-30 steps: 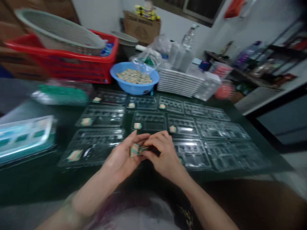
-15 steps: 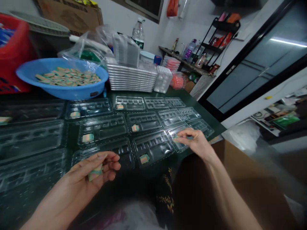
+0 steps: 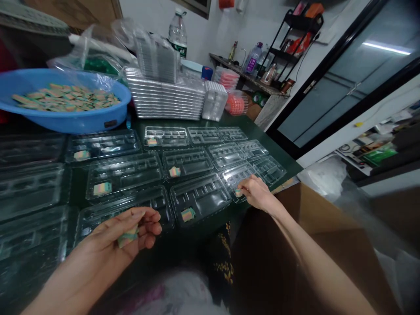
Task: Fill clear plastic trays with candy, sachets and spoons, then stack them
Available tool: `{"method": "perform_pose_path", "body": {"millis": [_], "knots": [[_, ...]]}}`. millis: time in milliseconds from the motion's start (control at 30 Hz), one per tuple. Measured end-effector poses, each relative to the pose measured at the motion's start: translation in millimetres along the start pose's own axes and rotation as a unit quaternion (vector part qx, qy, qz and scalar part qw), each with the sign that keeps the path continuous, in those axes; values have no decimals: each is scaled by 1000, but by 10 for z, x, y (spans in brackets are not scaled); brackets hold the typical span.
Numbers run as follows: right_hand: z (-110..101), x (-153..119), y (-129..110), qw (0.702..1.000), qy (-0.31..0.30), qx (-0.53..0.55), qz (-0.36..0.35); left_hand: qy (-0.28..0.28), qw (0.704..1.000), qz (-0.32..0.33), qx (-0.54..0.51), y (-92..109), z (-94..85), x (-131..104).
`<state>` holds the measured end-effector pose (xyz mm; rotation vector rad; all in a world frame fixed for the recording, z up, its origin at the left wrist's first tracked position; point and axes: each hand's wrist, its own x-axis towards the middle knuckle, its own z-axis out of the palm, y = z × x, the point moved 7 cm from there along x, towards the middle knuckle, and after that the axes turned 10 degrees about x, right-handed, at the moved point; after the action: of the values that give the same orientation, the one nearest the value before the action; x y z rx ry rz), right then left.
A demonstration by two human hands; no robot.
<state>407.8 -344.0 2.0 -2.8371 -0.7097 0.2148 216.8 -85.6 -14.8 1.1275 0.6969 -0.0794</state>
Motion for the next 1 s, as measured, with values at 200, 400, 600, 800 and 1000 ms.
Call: {"method": "perform_pose_path", "body": {"millis": [200,400,600,800,1000], "knots": [[21,-44,-107,997,54,-52,27,-44,999,12,0,1,116,-37],[44,-197,-207,983,99,-128,-91,-73,987,-28,-140,-61,146,-2],[-205,-632,-1337,916,194,146,-320,-118,960,-15,-252,-21,235,3],[142,-614,-2311,881,42,236,-408,-119,963,-37,-238,-38,228,-107],[236,-421,-2237,867,11,312,-388,-150,951,-33,-270,-46,224,-113]]}}
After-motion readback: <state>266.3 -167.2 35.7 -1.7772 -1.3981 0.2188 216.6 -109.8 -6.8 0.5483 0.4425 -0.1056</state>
